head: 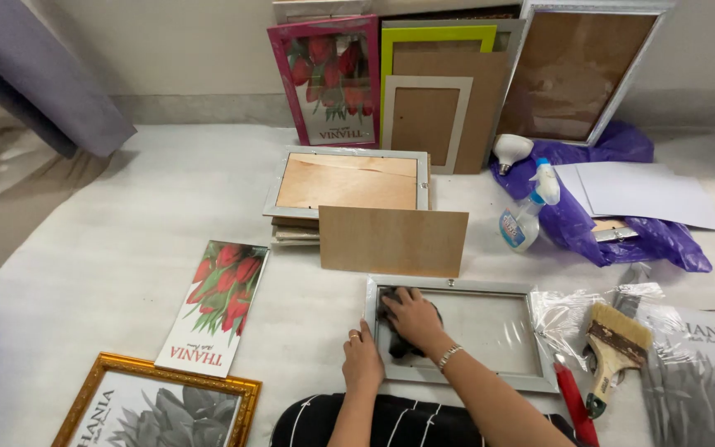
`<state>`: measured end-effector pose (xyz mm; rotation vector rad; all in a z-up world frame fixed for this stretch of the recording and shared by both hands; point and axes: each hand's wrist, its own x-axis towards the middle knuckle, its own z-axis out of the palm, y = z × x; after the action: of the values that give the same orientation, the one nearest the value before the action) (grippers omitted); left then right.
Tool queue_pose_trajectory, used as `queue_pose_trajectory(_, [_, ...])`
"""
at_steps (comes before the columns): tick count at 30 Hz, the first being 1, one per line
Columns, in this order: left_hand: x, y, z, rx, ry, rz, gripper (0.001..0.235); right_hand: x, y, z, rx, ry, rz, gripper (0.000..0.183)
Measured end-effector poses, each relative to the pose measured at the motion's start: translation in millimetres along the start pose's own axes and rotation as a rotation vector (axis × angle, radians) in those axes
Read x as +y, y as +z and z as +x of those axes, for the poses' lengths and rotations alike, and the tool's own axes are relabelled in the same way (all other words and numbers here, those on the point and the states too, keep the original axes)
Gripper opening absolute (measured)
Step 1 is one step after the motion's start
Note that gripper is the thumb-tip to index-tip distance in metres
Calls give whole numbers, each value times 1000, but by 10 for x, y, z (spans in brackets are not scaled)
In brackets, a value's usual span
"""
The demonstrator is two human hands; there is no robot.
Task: Cleaning and assembling a picture frame using a cloth and cleaning spray
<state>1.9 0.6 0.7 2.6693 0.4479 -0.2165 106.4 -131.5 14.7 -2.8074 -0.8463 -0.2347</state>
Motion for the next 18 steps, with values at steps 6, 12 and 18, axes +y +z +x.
queue_pose_trajectory(6, [-8,46,45,-27,-19,2,71,939,-286,-745,-21,359,-70,44])
queue_pose_trajectory(12, [23,-93,61,-138,-80,-26,69,1433,-468,-1120,-59,778,-167,47])
queue_pose_trajectory(18, [-5,-144,62,-144,-31,-42,70,842,200,-612,14,764,21,47])
